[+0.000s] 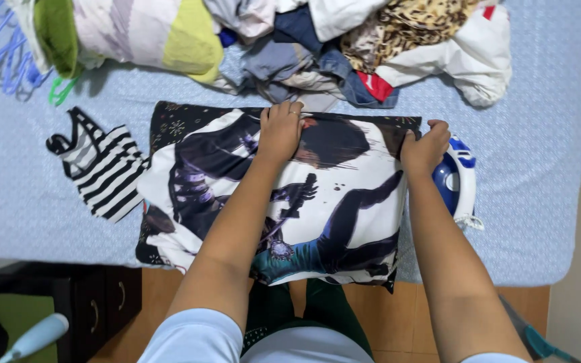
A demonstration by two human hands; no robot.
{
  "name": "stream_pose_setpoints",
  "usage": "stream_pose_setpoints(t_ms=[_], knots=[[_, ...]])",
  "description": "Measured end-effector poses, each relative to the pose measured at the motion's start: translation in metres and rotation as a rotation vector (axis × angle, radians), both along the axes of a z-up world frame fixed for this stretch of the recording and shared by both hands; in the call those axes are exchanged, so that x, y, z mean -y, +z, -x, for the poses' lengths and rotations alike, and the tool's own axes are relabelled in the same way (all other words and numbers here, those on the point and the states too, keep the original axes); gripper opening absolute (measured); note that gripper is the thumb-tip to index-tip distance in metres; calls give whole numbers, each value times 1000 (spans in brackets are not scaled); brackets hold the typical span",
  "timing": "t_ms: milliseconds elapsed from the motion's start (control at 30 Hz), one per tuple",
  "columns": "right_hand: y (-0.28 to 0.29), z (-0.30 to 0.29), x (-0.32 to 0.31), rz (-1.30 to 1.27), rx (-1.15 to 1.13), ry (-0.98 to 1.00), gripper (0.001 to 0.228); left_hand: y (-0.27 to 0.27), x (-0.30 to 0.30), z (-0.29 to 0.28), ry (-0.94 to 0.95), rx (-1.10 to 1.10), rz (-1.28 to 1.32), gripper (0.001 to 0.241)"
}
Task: The recorder is ironing and folding various pieces of clothing on a bed.
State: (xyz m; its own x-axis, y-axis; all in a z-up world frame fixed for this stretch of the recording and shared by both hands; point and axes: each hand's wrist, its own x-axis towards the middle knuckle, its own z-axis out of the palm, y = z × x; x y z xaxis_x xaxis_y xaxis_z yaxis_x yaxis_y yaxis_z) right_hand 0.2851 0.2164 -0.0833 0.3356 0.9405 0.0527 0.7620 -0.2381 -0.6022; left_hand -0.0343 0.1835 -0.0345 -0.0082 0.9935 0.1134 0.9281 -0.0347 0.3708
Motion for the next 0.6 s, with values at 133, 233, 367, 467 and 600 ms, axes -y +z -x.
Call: stream_pose_setpoints(t_ms=[133,233,367,467,600], knots=[[19,67,-1,-254,128,178,43,12,25,51,81,57,-102,39],[31,138,2,-238,-127,544,29,19,53,115,302,56,-52,43],[51,237,2,-19,-305,882,34,-1,90,192,586,-5,-52,38],[23,292,-9,17,-292,1000,49,14,103,206,706,75,202,42],[39,342,-5,345,31,902,78,26,109,192,630,278,435,60]])
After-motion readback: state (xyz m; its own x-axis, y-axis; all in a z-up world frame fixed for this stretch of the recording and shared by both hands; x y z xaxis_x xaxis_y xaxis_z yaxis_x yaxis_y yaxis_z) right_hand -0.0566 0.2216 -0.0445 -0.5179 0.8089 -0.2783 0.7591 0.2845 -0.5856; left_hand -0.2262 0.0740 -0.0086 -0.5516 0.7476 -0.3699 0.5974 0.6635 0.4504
